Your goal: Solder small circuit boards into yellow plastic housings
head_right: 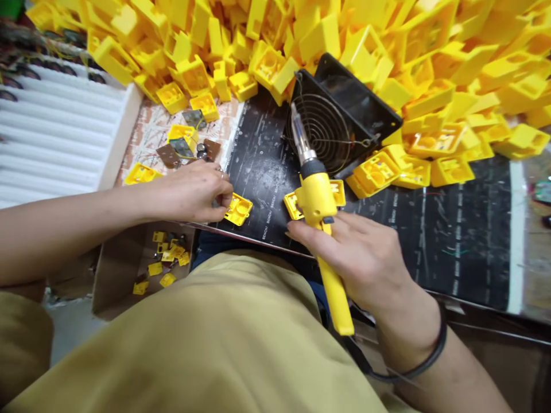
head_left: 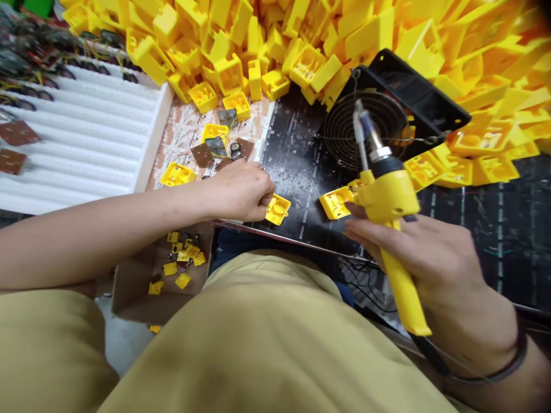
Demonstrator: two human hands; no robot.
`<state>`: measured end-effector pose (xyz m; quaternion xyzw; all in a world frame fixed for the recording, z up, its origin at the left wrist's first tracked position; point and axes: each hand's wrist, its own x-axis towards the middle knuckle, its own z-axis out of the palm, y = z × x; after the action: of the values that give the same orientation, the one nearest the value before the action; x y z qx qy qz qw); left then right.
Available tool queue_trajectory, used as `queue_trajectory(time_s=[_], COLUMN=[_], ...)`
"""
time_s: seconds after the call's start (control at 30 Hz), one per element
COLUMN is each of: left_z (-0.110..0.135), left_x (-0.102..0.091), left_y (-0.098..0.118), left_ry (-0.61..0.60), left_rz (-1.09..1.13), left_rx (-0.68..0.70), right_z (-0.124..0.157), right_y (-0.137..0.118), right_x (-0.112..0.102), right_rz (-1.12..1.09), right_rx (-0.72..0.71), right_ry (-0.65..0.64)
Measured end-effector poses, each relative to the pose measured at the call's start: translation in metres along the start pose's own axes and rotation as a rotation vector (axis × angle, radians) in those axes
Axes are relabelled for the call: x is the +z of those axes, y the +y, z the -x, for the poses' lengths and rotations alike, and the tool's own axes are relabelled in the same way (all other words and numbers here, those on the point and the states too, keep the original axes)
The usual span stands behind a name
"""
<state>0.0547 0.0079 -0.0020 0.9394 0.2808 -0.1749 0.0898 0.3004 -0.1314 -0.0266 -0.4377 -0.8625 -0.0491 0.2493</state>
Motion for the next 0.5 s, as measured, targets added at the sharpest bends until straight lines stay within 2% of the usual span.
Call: queue_trajectory(time_s=[0.17, 0.37, 0.5], left_z=[0.005, 0.029, 0.035], left_x=[-0.003, -0.014, -0.002], left_y=[-0.002, -0.032, -0.03], left_ry=[0.01, 0.241, 0.257], left_rz=[0.057, 0.263, 0.287], left_rx=[-0.003, 0.034, 0.074], right_z=[-0.019, -0.017, -0.019], right_y=[0.017, 0.027, 0.029], right_x=[0.017, 0.02, 0.02], right_rz=[0.102, 0.075, 0.066], right_rx=[-0.149, -0.163, -0.16], right_ry=[-0.019, -0.081, -0.078])
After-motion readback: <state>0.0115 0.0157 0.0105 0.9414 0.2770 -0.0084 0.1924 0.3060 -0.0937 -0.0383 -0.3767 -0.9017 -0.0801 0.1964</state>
